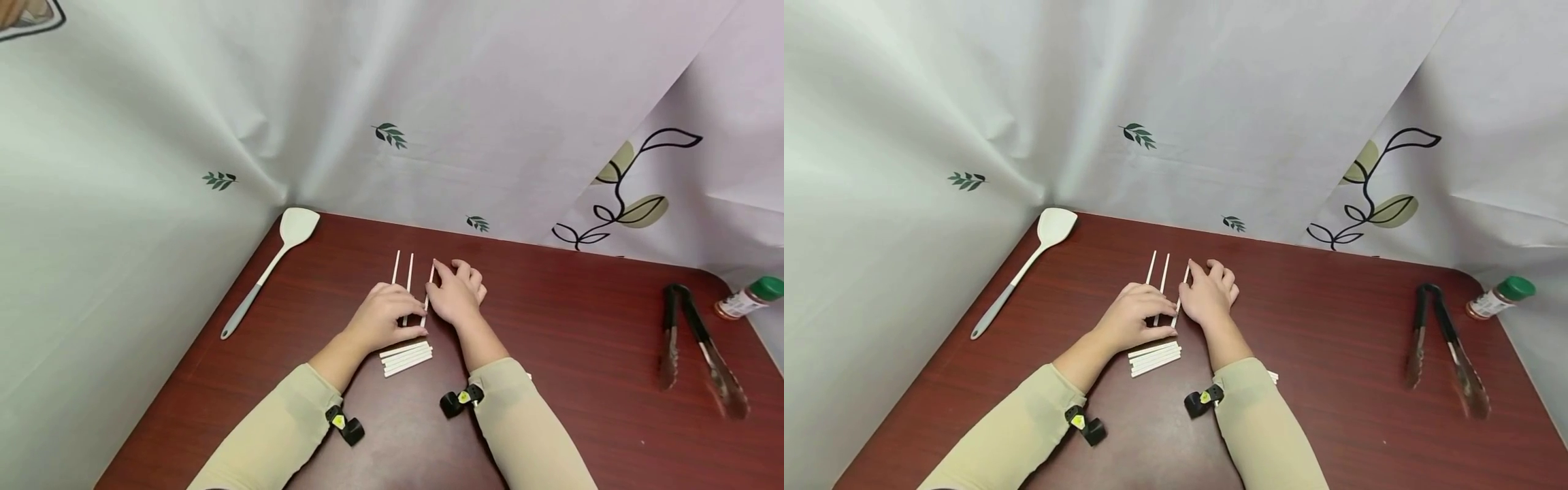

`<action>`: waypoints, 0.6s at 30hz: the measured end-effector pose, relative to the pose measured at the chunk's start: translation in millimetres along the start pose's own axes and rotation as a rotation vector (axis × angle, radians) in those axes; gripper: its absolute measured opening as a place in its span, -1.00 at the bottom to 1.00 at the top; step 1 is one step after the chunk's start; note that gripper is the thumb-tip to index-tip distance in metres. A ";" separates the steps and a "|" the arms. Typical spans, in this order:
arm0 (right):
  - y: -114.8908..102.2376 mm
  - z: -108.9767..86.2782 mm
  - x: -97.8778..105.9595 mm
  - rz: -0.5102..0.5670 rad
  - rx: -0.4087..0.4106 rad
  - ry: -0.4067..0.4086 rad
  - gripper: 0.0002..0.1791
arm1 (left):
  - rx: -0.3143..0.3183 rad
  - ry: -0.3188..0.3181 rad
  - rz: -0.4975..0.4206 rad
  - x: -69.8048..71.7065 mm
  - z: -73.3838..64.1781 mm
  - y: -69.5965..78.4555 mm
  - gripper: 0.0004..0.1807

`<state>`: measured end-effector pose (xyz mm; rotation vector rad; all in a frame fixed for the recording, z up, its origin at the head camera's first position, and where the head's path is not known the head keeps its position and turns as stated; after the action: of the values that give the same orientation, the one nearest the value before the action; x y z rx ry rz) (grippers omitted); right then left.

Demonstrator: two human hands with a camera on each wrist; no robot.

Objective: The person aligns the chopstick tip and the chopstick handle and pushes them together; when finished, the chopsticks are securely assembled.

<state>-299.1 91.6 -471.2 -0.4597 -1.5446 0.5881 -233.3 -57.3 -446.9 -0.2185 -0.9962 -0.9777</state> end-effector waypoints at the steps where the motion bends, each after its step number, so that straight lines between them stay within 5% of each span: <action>1: -0.1 -0.1 0.2 -0.004 0.005 0.003 -0.34 | -0.003 -0.009 -0.004 -0.2 0.4 0.3 -0.72; 18: -0.4 -0.6 -1.2 -0.033 0.014 0.037 -0.40 | 0.034 -0.141 -0.028 -10.1 -1.6 -1.2 -0.81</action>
<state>-298.4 90.6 -471.9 -0.4320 -1.5092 0.5618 -235.0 -52.9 -456.1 -0.2483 -1.1466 -0.9804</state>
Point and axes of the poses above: each hand's wrist, its own z-axis towards the middle knuckle, its own x-axis out of the back of the hand, y = z × x, the point moved 7 cm from there along z, towards the middle knuckle, and after that the axes turned 3 degrees about x, right-handed, at the moved point
